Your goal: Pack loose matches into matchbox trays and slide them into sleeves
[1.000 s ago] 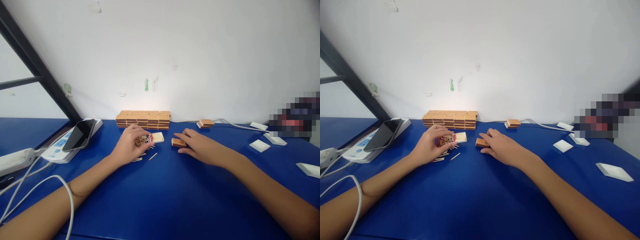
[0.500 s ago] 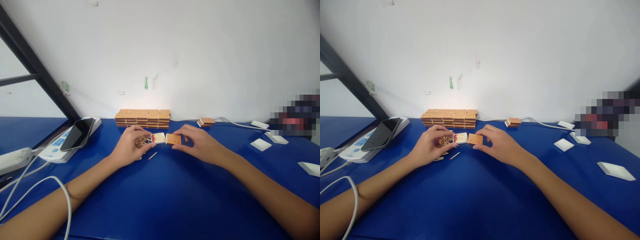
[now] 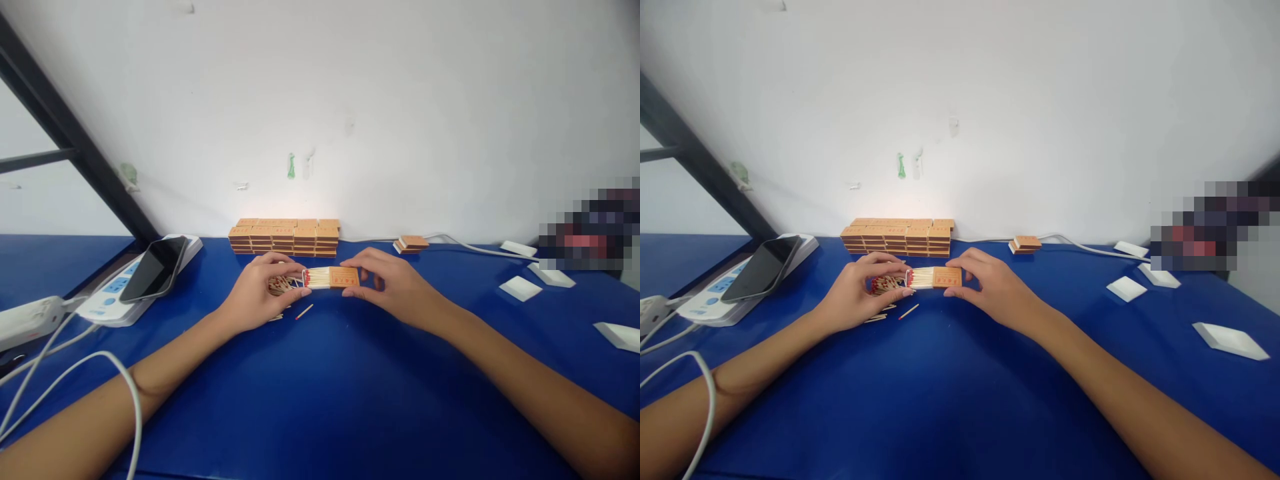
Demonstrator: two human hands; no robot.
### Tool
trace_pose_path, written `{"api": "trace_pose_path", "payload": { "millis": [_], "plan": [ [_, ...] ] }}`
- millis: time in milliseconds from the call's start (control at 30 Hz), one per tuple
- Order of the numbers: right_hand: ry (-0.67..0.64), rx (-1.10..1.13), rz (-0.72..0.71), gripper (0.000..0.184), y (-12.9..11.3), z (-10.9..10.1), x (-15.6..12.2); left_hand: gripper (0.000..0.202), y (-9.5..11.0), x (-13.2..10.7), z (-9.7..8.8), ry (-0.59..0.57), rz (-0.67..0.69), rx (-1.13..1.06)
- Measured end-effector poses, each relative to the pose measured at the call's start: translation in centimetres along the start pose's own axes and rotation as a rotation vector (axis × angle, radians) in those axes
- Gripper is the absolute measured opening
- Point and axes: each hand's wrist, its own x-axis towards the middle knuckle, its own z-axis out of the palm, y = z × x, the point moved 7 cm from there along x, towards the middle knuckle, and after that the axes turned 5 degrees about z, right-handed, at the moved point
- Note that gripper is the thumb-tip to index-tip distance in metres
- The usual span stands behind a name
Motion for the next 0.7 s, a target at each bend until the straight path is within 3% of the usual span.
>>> {"api": "trace_pose_path", "payload": {
  "millis": [267, 467, 700],
  "plan": [
    [0.003, 0.153, 0.013, 0.036, -0.6, 0.4, 0.0, 0.032, 0.1, 0.1, 0.1, -0.019, -0.009, -0.053],
    [0.006, 0.175, -0.059, 0.039, -2.2, 1.0, -0.5, 0.037, 0.4, -0.1, 0.3, -0.03, -0.016, -0.085],
    [-0.138, 0.165, -0.152, 0.033, -5.1, 2.0, -1.4, 0.063, 1.5, 0.0, 0.6, -0.081, 0.046, -0.147]
  ]
}}
